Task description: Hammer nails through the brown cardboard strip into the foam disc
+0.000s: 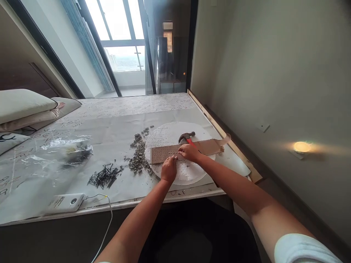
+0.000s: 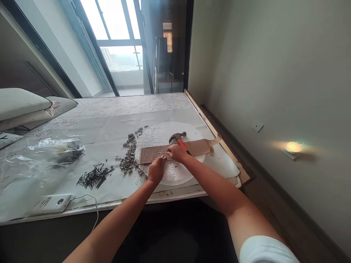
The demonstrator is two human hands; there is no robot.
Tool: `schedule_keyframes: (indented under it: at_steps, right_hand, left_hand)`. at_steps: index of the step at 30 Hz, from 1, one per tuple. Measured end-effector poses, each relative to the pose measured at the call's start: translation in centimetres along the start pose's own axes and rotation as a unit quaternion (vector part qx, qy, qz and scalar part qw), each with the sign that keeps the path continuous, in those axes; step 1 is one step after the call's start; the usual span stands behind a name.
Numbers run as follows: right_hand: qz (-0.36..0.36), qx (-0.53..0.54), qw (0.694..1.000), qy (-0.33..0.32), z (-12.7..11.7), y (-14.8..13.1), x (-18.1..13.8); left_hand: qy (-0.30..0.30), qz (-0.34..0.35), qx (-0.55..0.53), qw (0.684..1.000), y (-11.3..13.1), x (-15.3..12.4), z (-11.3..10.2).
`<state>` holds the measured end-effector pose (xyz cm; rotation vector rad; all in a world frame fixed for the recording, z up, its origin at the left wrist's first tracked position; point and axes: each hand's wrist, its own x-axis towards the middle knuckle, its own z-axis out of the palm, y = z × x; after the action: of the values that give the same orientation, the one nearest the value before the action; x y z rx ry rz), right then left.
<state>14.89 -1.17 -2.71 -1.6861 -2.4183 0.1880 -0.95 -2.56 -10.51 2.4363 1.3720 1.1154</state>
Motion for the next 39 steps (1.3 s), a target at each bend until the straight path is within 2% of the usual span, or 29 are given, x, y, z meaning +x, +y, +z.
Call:
schedule_keyframes:
  at_steps: [4, 10, 16, 20, 29, 33, 36, 39]
  right_hand:
    - [0.013, -0.07, 0.997, -0.014, 0.8, 0.4, 0.8]
    - [-0.038, -0.136, 0.989, -0.049, 1.7, -0.6, 1.8]
    - [-0.069, -0.16, 0.983, -0.064, 1.0, -1.2, 2.0]
    - [-0.048, -0.155, 0.985, -0.054, -0.1, -1.0, 1.9]
    - [0.026, -0.06, 0.998, -0.019, -1.3, -0.7, 2.5]
    - [0.017, 0.028, 0.999, -0.001, -2.0, -0.8, 2.0]
    - [0.003, 0.102, 0.994, -0.028, -0.8, -1.3, 0.9]
    - [0.024, 0.178, 0.983, -0.036, 1.3, -1.6, -0.1]
  left_hand:
    - [0.004, 0.008, 0.003, 1.0, 0.0, 0.0, 0.0]
    - [0.011, 0.019, 0.01, 1.0, -0.2, 0.0, 0.0]
    - [0.017, 0.021, 0.017, 0.999, -0.3, -0.1, 0.1]
    - [0.023, 0.026, 0.013, 0.999, -0.3, -0.2, 0.2]
    - [0.022, 0.026, 0.011, 0.999, -0.3, -0.2, 0.2]
    - [0.021, 0.011, 0.002, 1.0, -0.2, -0.3, 0.0]
    - [0.02, -0.001, 0.006, 1.0, -0.1, -0.3, -0.2]
    - [0.022, -0.011, 0.01, 1.0, 0.0, -0.4, -0.3]
